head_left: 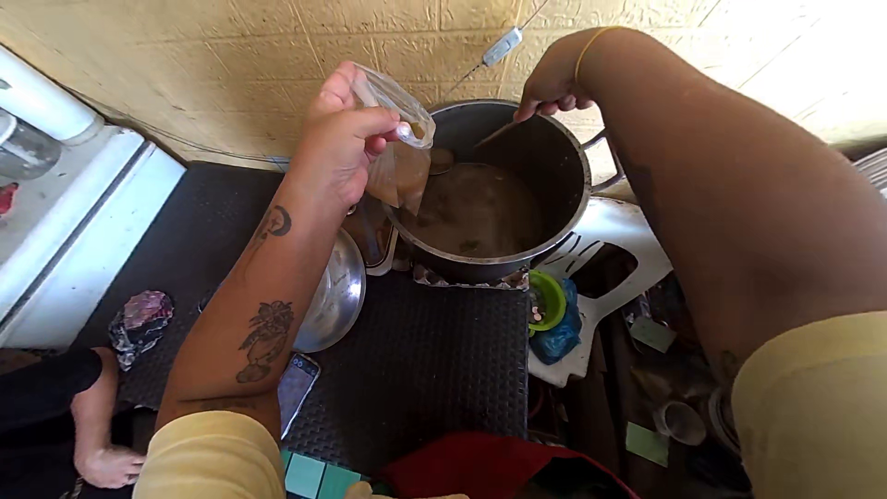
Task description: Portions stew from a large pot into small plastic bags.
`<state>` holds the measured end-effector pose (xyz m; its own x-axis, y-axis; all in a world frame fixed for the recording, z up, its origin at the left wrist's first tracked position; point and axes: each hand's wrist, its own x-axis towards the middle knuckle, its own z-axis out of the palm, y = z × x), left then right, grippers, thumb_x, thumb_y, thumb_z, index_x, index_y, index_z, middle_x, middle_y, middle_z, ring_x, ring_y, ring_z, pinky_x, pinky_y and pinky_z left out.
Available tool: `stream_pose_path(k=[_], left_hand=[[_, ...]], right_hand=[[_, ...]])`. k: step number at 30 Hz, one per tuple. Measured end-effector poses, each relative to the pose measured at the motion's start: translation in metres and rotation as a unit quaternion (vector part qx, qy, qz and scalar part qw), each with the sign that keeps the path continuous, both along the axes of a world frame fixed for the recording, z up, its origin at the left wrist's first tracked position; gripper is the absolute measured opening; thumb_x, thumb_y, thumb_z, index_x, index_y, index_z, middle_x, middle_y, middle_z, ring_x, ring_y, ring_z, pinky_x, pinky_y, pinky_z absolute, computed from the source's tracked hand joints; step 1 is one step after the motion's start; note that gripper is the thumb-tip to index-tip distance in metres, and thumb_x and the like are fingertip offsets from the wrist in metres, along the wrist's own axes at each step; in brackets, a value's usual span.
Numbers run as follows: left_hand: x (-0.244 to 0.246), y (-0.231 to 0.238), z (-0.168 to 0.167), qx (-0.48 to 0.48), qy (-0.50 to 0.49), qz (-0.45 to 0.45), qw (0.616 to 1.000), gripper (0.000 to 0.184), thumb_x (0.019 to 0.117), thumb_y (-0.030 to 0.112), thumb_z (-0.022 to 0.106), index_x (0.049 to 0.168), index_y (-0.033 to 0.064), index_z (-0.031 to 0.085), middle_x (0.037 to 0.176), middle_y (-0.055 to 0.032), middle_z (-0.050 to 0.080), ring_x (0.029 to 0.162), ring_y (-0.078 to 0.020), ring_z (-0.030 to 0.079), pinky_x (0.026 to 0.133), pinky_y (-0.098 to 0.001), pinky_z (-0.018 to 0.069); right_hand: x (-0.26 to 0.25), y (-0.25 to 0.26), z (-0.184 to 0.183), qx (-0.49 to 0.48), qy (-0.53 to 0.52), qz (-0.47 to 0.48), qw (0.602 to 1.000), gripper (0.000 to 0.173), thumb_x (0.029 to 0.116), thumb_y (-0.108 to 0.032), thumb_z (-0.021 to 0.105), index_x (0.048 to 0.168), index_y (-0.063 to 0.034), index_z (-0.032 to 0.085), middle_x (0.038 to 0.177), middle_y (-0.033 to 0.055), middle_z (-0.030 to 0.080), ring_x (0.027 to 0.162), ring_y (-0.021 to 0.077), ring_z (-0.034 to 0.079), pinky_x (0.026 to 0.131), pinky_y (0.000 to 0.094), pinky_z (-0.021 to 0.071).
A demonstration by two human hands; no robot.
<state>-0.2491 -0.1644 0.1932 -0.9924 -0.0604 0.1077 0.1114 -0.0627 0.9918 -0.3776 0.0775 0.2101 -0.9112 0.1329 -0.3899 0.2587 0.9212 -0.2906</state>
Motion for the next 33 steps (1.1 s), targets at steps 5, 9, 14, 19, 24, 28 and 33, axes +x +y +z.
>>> stream_pose_path(k=[5,9,14,19,24,28,33], left_hand=[[0.009,-0.005,0.008,0.003,0.007,-0.006,1.0,0.068,0.0912,-0.013,0.059,0.152,0.0065,0.036,0.119,-0.0071,0.061,0.076,-0.0064,0.062,0.061,-0.0162,0.0524],[0.016,-0.008,0.009,0.007,0.01,-0.01,1.0,0.067,0.0908,-0.013,0.059,0.151,0.0067,0.037,0.117,-0.0063,0.062,0.076,-0.0068,0.063,0.062,-0.0174,0.0539],[0.022,-0.013,0.006,0.004,0.014,-0.011,1.0,0.069,0.0898,-0.015,0.059,0.152,0.0071,0.037,0.122,-0.006,0.062,0.076,-0.0061,0.064,0.061,-0.0167,0.0535],[0.022,-0.016,0.004,0.006,0.023,-0.018,1.0,0.067,0.0908,-0.014,0.057,0.151,0.0066,0.038,0.119,-0.0061,0.062,0.078,-0.0069,0.064,0.063,-0.0178,0.0541],[0.023,-0.017,0.001,0.005,0.027,-0.012,1.0,0.07,0.09,-0.014,0.059,0.153,0.0057,0.036,0.126,-0.0081,0.061,0.081,-0.0082,0.064,0.063,-0.0185,0.0536],[0.02,-0.013,-0.002,0.001,0.028,-0.022,0.999,0.066,0.0898,-0.015,0.058,0.149,0.0059,0.038,0.121,-0.0063,0.061,0.077,-0.0062,0.063,0.061,-0.0171,0.0537],[0.014,-0.001,-0.008,0.0,0.01,-0.007,1.0,0.074,0.0877,-0.016,0.06,0.154,0.0048,0.034,0.127,-0.0088,0.058,0.077,-0.0072,0.062,0.061,-0.0175,0.0513]], right_hand=[[0.007,-0.027,0.03,0.035,-0.013,0.023,0.999,0.026,0.1053,-0.018,0.06,0.083,-0.0036,0.062,0.058,-0.0022,0.047,0.046,0.0014,0.034,0.05,0.0162,0.0291],[-0.004,-0.037,0.037,0.021,-0.007,0.041,0.999,0.021,0.1038,-0.018,0.062,0.093,-0.0001,0.061,0.066,0.0006,0.055,0.05,0.0011,0.041,0.055,0.0158,0.0354],[-0.015,-0.05,0.038,0.005,0.02,0.046,0.999,0.023,0.1017,-0.013,0.064,0.082,-0.0009,0.059,0.058,-0.001,0.054,0.046,-0.0011,0.043,0.053,0.0118,0.0354],[-0.011,-0.043,0.036,-0.012,0.025,0.064,0.998,0.021,0.1038,-0.014,0.061,0.088,0.0003,0.059,0.061,0.0003,0.055,0.046,-0.001,0.044,0.05,0.0126,0.0359],[-0.002,0.0,0.003,-0.014,0.031,0.041,0.999,0.019,0.0982,-0.015,0.069,0.084,-0.0028,0.067,0.062,-0.0004,0.054,0.051,0.0055,0.043,0.055,0.0232,0.0396],[-0.003,0.043,-0.046,-0.072,0.056,0.054,0.994,0.017,0.0983,-0.019,0.069,0.098,-0.0031,0.076,0.075,0.0084,0.063,0.064,0.0178,0.051,0.065,0.044,0.0461],[0.021,0.067,-0.074,-0.157,0.066,0.026,0.985,0.02,0.0975,-0.018,0.071,0.114,-0.0065,0.075,0.085,0.0087,0.066,0.067,0.0157,0.051,0.066,0.0397,0.046]])
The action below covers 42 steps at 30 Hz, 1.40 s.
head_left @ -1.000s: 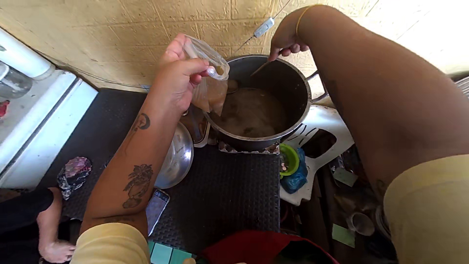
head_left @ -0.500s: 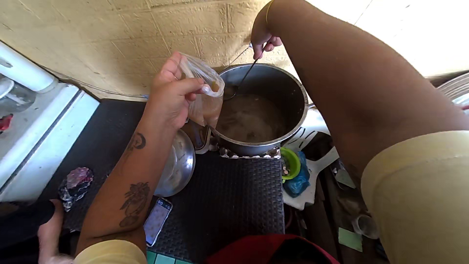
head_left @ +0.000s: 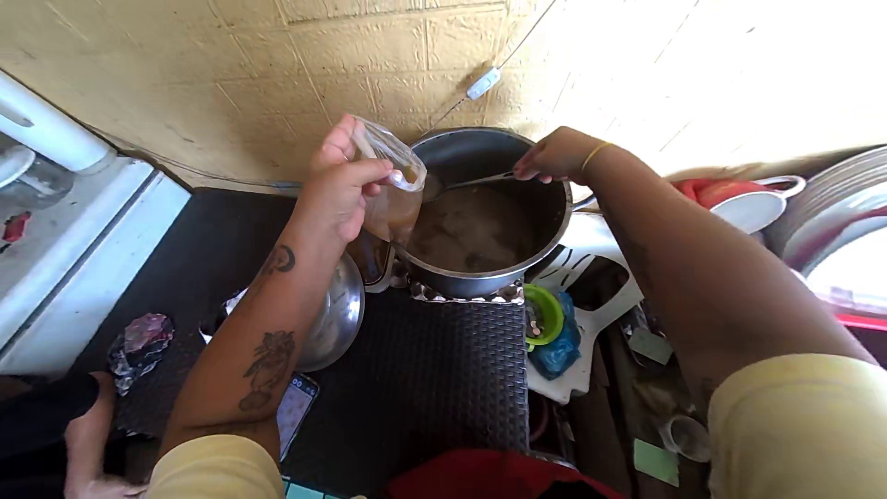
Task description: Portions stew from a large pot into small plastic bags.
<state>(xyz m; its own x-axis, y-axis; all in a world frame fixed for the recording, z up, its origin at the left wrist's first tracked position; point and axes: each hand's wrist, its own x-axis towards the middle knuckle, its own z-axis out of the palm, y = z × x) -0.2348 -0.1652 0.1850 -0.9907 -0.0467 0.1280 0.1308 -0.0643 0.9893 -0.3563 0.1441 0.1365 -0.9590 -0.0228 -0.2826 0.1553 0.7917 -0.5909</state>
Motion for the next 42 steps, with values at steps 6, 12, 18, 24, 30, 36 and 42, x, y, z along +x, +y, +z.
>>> stream_pose_path(k=[6,12,18,24,30,36,42], left_hand=[[-0.01,0.012,-0.009,-0.006,-0.027,0.011,1.0,0.08,0.0869,-0.015,0.063,0.157,0.0064,0.031,0.14,-0.0117,0.052,0.077,-0.0074,0.061,0.059,-0.0179,0.05],[-0.022,0.033,-0.026,-0.009,-0.056,0.014,0.998,0.087,0.0845,-0.016,0.065,0.16,0.008,0.028,0.146,-0.0154,0.05,0.082,-0.0117,0.062,0.062,-0.0219,0.0507],[-0.042,0.051,-0.054,-0.014,-0.085,0.011,0.996,0.085,0.0814,-0.016,0.067,0.156,0.0056,0.033,0.134,-0.0173,0.055,0.081,-0.0142,0.061,0.065,-0.025,0.0517],[-0.062,0.062,-0.077,-0.033,-0.107,0.01,0.994,0.095,0.0788,-0.014,0.07,0.16,0.008,0.027,0.131,-0.0191,0.055,0.078,-0.0147,0.06,0.065,-0.0253,0.0521],[-0.068,0.066,-0.082,-0.041,-0.094,0.007,0.995,0.1,0.0773,-0.016,0.068,0.163,0.0097,0.022,0.143,-0.0204,0.048,0.082,-0.0165,0.062,0.066,-0.0267,0.054],[-0.064,0.055,-0.085,-0.004,-0.065,-0.003,0.998,0.097,0.0791,-0.017,0.068,0.161,0.0076,0.023,0.136,-0.0186,0.053,0.081,-0.0149,0.062,0.064,-0.0243,0.0538],[-0.059,0.046,-0.077,-0.015,-0.068,0.0,0.998,0.095,0.0825,-0.014,0.07,0.162,0.0091,0.023,0.154,-0.0165,0.042,0.086,-0.0129,0.062,0.065,-0.0228,0.0513]], right_hand=[[0.011,0.018,0.013,-0.036,0.027,-0.019,0.999,0.019,0.0953,-0.012,0.073,0.113,-0.0051,0.075,0.094,0.0122,0.07,0.075,0.019,0.056,0.075,0.0439,0.0488],[0.022,0.042,0.05,-0.034,0.064,-0.027,0.997,0.019,0.0949,-0.013,0.074,0.111,-0.0039,0.075,0.096,0.0126,0.07,0.075,0.018,0.056,0.074,0.0434,0.049],[0.051,0.05,0.114,0.036,0.095,-0.031,0.994,0.015,0.0972,-0.015,0.072,0.109,-0.0081,0.076,0.078,0.0037,0.062,0.06,0.0085,0.041,0.059,0.0324,0.0392],[0.075,0.026,0.155,0.106,0.117,0.015,0.987,0.011,0.098,-0.013,0.069,0.104,-0.007,0.076,0.084,0.006,0.065,0.065,0.0106,0.044,0.064,0.0358,0.0407],[0.103,-0.036,0.147,0.358,0.231,0.22,0.877,0.019,0.0959,-0.022,0.069,0.111,-0.0151,0.077,0.1,0.0242,0.071,0.097,0.0498,0.067,0.074,0.0746,0.0473],[0.122,-0.028,0.131,0.423,0.319,0.204,0.823,0.016,0.1012,-0.013,0.059,0.107,-0.0077,0.074,0.087,0.0302,0.066,0.082,0.0569,0.064,0.058,0.0718,0.0445],[0.089,-0.035,0.06,0.514,0.146,0.202,0.821,0.005,0.0924,0.005,0.063,0.094,0.0051,0.067,0.092,0.0297,0.066,0.089,0.0522,0.066,0.064,0.0644,0.0491]])
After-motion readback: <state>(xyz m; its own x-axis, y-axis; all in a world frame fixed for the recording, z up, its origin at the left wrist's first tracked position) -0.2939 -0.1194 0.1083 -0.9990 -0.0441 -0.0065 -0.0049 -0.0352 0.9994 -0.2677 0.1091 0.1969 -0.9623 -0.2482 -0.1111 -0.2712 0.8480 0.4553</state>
